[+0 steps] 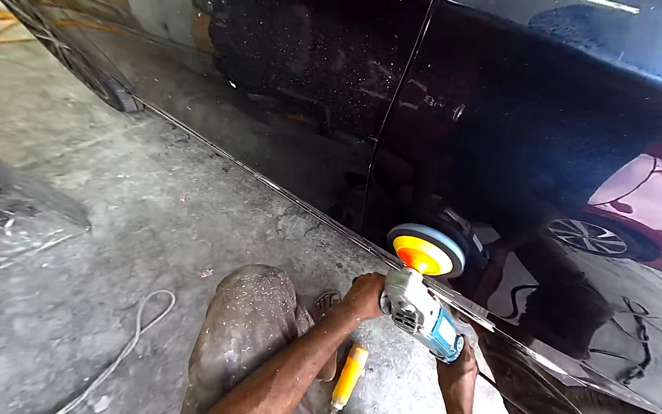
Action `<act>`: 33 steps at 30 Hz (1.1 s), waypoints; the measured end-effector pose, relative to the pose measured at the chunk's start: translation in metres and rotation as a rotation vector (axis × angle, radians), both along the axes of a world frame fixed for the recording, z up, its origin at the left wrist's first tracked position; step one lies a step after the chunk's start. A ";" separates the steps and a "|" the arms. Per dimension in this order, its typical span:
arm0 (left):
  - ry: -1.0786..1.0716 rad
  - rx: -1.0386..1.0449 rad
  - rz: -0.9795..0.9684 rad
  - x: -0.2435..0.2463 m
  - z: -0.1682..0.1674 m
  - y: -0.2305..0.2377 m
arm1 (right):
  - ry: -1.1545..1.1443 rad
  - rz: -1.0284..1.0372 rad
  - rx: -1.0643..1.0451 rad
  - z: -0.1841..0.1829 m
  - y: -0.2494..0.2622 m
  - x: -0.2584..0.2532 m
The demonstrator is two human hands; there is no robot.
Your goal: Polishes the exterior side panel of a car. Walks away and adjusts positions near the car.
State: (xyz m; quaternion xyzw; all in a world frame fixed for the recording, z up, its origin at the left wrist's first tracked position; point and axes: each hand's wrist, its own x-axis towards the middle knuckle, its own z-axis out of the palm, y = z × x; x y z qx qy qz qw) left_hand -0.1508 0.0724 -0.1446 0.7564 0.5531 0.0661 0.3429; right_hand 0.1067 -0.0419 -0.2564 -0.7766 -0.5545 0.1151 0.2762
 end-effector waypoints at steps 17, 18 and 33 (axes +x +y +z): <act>-0.077 0.011 -0.108 0.025 0.005 -0.004 | -0.008 -0.006 0.064 0.011 -0.022 0.029; -0.089 0.011 -0.084 0.018 0.002 -0.002 | -0.032 0.002 0.054 0.014 -0.019 0.024; -0.186 0.071 0.160 -0.037 -0.032 0.009 | -0.170 0.087 -0.036 0.043 -0.001 -0.025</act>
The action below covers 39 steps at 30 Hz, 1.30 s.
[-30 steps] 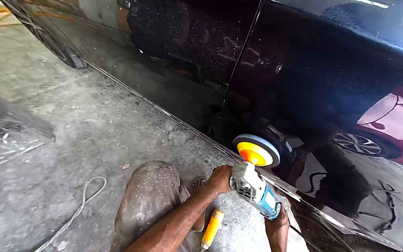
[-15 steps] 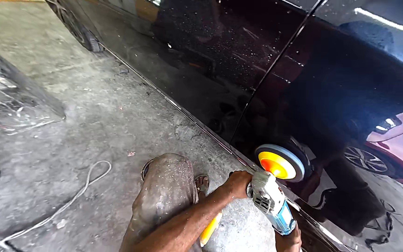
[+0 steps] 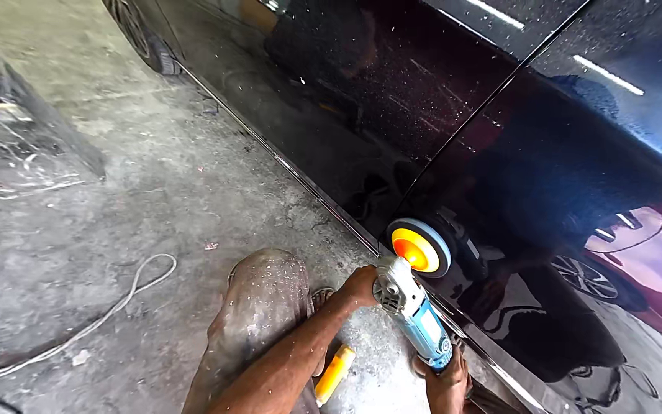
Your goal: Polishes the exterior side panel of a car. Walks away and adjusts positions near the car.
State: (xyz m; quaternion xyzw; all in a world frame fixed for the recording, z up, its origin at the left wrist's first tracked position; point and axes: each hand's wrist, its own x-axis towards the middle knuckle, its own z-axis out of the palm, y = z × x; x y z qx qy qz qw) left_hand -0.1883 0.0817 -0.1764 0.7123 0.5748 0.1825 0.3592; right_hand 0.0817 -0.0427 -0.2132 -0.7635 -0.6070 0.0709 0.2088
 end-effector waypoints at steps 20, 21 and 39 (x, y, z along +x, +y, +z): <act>-0.027 -0.054 0.022 -0.014 0.002 0.001 | -0.036 -0.003 -0.028 0.012 0.003 -0.019; -0.021 -0.057 -0.004 -0.010 0.007 0.000 | -0.035 -0.008 -0.018 0.011 -0.001 -0.014; -0.013 -0.009 0.072 -0.022 -0.011 0.006 | -0.029 0.014 0.000 0.011 0.011 -0.030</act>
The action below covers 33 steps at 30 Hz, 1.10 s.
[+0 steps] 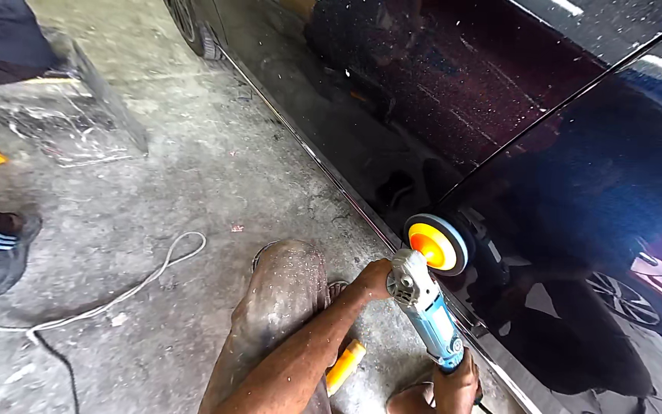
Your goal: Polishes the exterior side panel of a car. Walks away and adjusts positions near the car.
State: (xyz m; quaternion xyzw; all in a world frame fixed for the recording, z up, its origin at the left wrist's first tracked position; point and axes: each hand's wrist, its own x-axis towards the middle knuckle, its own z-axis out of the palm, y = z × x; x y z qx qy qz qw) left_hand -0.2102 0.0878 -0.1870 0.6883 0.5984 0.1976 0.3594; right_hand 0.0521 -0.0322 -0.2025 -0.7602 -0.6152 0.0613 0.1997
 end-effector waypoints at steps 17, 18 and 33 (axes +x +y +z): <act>0.018 -0.014 -0.306 0.073 0.020 -0.019 | 0.060 -0.159 0.014 -0.032 -0.044 0.073; 0.023 -0.010 -0.277 0.065 0.020 -0.018 | 0.055 -0.142 0.021 -0.032 -0.039 0.066; 0.005 -0.081 -0.085 0.015 0.007 -0.004 | -0.007 -0.059 -0.011 -0.003 -0.018 0.011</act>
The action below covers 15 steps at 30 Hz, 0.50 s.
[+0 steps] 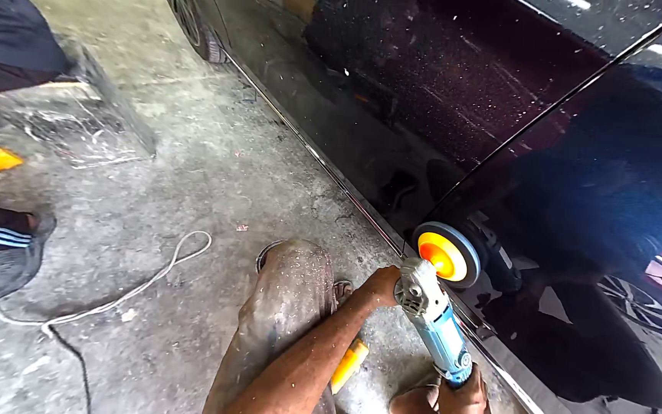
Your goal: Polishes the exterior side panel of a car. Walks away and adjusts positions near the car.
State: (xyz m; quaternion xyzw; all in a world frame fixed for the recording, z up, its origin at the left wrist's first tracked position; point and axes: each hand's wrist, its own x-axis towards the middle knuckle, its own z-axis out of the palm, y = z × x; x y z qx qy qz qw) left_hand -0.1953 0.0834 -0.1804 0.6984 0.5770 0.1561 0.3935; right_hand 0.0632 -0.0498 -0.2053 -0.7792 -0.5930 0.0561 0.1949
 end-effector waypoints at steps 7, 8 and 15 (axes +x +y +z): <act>-0.025 -0.041 0.019 -0.008 0.004 -0.004 | -0.024 0.026 0.008 0.003 0.002 -0.006; -0.028 -0.044 0.027 -0.009 0.001 -0.005 | -0.025 0.028 0.000 0.004 0.002 -0.006; -0.077 -0.033 -0.021 0.007 0.011 -0.009 | -0.065 -0.010 -0.019 0.016 -0.006 0.012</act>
